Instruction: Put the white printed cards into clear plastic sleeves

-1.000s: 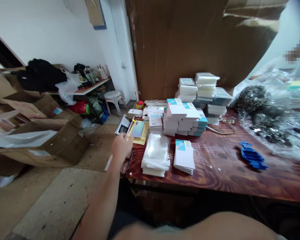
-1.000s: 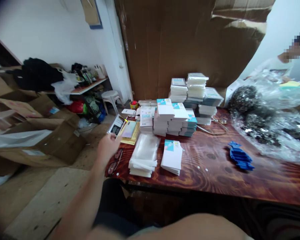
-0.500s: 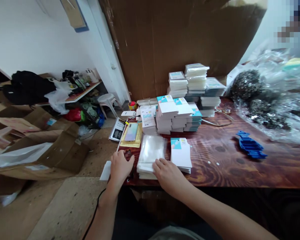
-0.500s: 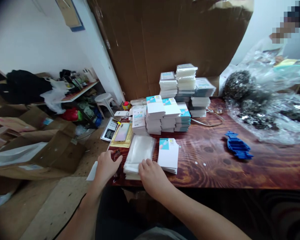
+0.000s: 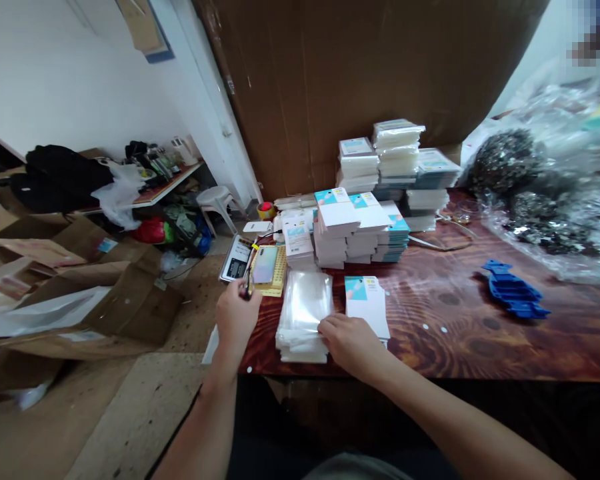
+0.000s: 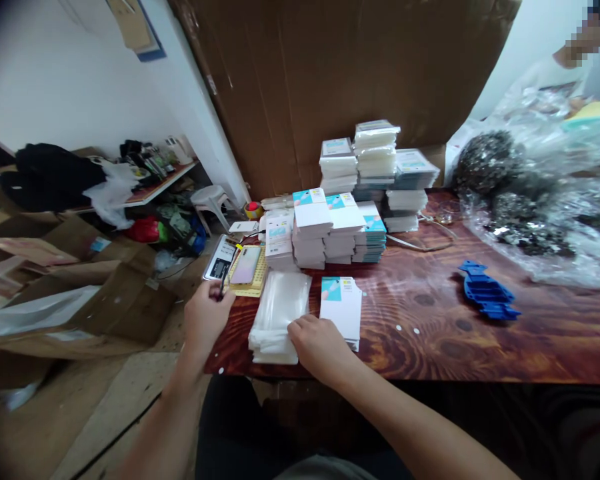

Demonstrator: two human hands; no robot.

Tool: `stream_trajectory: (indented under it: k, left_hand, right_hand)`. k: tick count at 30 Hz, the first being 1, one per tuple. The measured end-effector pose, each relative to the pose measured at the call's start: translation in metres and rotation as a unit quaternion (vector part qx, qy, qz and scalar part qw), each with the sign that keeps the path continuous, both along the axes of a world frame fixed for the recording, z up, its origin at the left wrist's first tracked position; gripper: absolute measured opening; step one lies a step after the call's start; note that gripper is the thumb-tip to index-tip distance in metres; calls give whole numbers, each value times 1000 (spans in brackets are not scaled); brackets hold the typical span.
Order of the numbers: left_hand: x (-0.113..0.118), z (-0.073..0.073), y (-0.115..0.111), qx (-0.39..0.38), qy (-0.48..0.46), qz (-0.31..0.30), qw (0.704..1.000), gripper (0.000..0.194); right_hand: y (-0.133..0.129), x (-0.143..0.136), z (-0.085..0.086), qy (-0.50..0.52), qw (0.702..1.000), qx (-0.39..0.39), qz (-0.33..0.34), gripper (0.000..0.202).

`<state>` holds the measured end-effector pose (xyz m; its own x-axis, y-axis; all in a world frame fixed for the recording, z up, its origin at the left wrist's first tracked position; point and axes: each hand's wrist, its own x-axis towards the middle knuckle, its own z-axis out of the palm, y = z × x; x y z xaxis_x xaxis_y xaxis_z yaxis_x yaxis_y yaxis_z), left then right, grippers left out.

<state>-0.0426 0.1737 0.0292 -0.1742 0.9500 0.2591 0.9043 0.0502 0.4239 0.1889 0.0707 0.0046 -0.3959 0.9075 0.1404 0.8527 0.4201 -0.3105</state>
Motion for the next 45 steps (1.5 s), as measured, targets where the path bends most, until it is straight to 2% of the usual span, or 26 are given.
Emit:
stream_trajectory:
  k: [2,4,6,8,9,10,11,12,14,15,16,17,19,21,23,26,28,32,33,35,37,39,41,42,43,45]
  left_hand:
    - [19,4,32,12,23,-58,998,35]
    - [36,5,57,-21,35,-117,992,30]
    - [46,6,63,-29,36,-140,989,22]
    - [47,7,46,-11,17,-130,991,16]
    - [46,8,31,-8,2,-123,992,22]
    - [43,8,12,-4,-65,-95,993,33]
    - [41,9,-7,-41,-156,-85,983,43]
    - [40,9,-25,-122,-262,-94,953,48]
    - [40,8,-53,-288,-458,-113,834,52]
    - [41,7,-62,-325,-523,-124,778,47]
    - [43,5,-66,-335,-569,-125,741,41]
    - [44,2,-67,-328,-598,-121,721,36]
    - [45,-3,-63,-288,-616,-93,727,27]
    - [46,-8,-57,-264,-606,-74,747,24]
    - [48,-12,-52,-260,-584,-80,765,23]
    - [54,-14,-51,-254,-552,-97,789,25]
    - [57,-13,-52,-242,-537,-92,803,28]
    - [55,-8,-53,-245,-523,-57,814,36]
    - [53,-7,-53,-250,-501,-57,827,36]
    - [47,-5,-55,-236,-394,-69,885,34]
    - [44,-1,-58,-163,-229,-64,958,36]
    - [44,5,-63,-58,-116,-44,991,41]
    - [50,11,-67,-26,-152,-55,986,42]
    - [55,14,-68,-61,-226,-80,969,43]
    - [60,16,-68,-124,-321,-111,932,44]
    - [72,18,-66,-256,-516,-150,804,38]
  right_hand:
    - [0,1,0,-6,1000,8,6,16]
    - [0,3,1,3,1000,22,-3,17]
    - [-1,6,0,37,997,65,-26,18]
    - [-2,10,-2,97,984,141,-55,21]
    - [-3,11,-4,130,973,183,-64,23]
    - [-3,11,-6,158,960,220,-66,25]
    - [-4,11,-9,180,949,251,-60,26]
    - [-4,10,-12,194,942,271,-48,29]
    - [-6,5,-17,203,938,282,-12,34]
    - [-7,2,-18,201,941,273,5,37]
    - [-9,-1,-18,197,946,257,20,39]
    - [-11,-3,-17,193,953,232,32,42]
    - [-15,-5,-12,198,963,177,40,47]
    - [-16,-6,-6,238,963,129,-6,47]
    - [-10,-8,-2,296,945,84,-114,39]
    - [10,-10,-1,361,896,-29,-258,31]
    - [25,-9,-1,386,876,-92,-275,26]
    - [37,1,1,435,855,-91,-269,28]
    - [38,5,2,452,847,-91,-265,28]
    - [37,14,3,479,834,-99,-258,30]
    - [35,20,4,486,827,-102,-262,32]
    - [33,23,4,485,825,-95,-275,35]
    - [32,20,4,492,823,-84,-273,37]
    - [32,16,4,500,821,-79,-265,38]
    - [32,13,3,512,817,-76,-256,39]
    - [33,6,4,541,803,-79,-238,39]
